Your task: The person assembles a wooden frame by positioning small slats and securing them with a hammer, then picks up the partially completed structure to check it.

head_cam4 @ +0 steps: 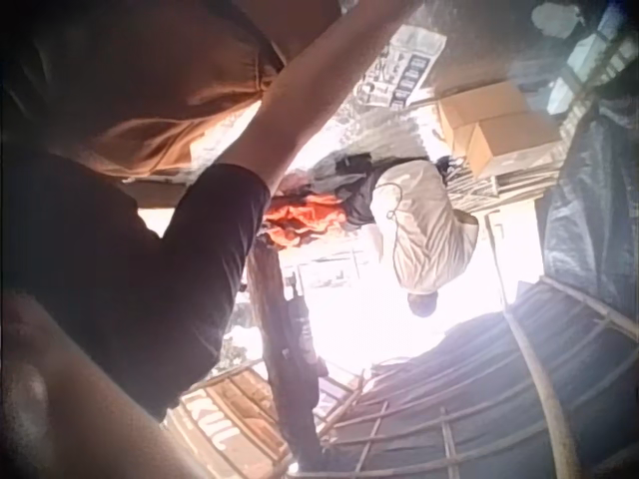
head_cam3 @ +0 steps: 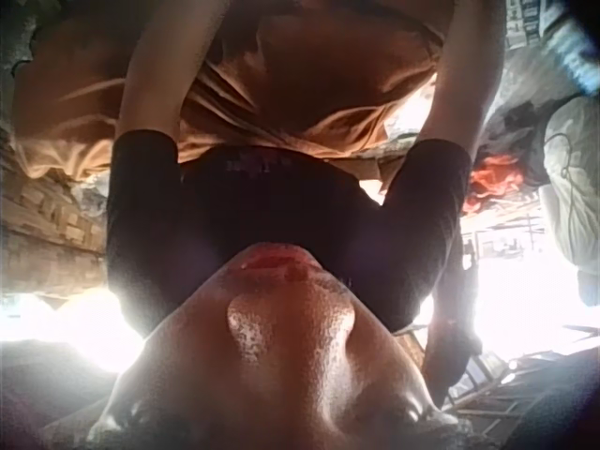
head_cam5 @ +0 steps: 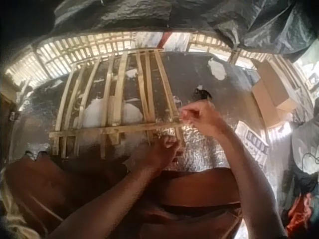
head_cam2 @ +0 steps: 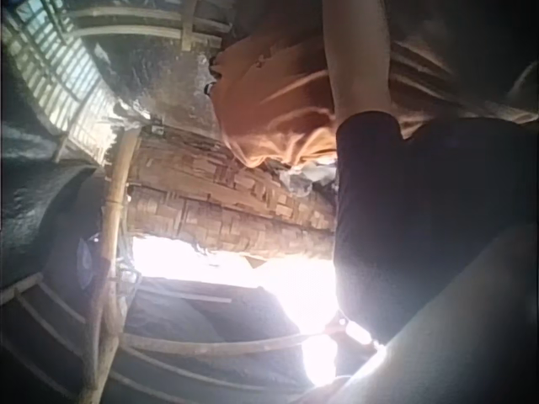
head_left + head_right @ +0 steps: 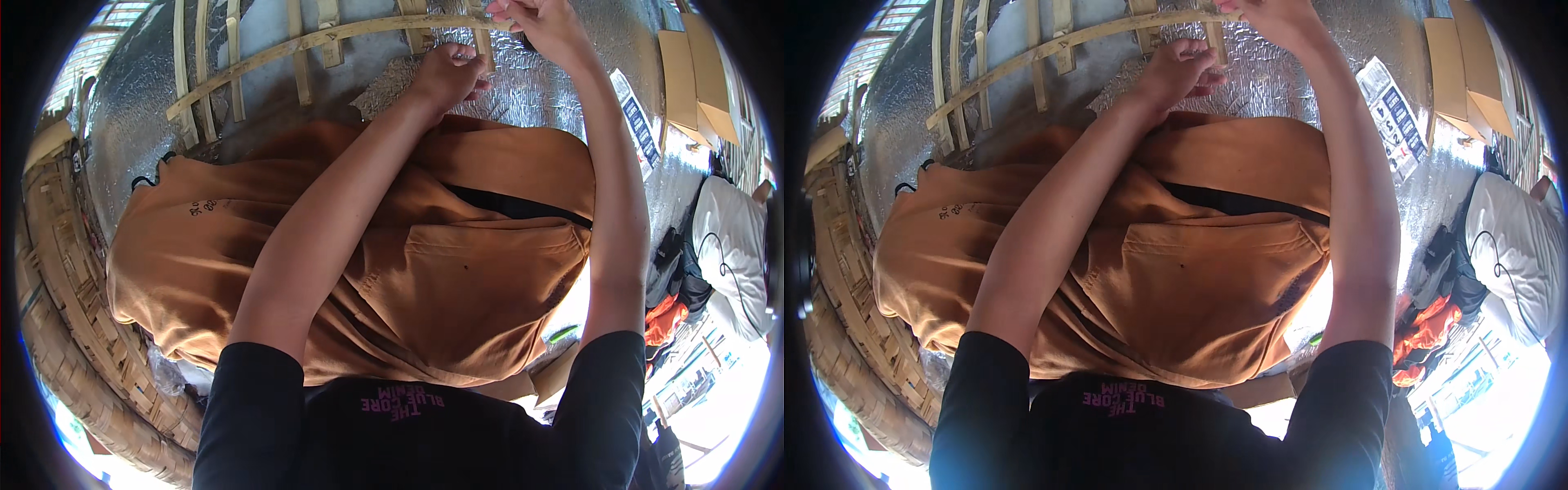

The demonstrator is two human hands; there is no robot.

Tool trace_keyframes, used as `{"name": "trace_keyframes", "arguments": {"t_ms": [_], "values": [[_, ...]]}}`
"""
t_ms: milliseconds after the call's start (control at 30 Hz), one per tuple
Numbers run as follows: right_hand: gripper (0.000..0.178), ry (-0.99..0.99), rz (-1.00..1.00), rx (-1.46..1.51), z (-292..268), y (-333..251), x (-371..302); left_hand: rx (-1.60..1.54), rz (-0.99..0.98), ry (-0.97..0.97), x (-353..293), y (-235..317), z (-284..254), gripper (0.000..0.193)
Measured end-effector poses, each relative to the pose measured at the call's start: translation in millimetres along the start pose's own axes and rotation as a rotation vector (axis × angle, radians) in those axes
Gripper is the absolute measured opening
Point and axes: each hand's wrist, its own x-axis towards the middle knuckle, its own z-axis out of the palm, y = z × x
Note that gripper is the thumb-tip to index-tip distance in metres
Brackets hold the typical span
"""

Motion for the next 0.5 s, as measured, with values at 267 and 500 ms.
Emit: {"name": "trace_keyframes", "arguments": {"t_ms": [267, 500], "values": [[0.006, -0.121, 0.045, 0.143, 7.1, 6.1, 1.9, -0.062, 0.036, -0.017, -2.4, 0.6, 0.2, 0.052], [0.005, -0.115, -0.151, 0.071, 11.5, 26.4, 6.6, -0.034, 0.047, -0.022, -1.8, -1.7, 5.1, 0.053]]}}
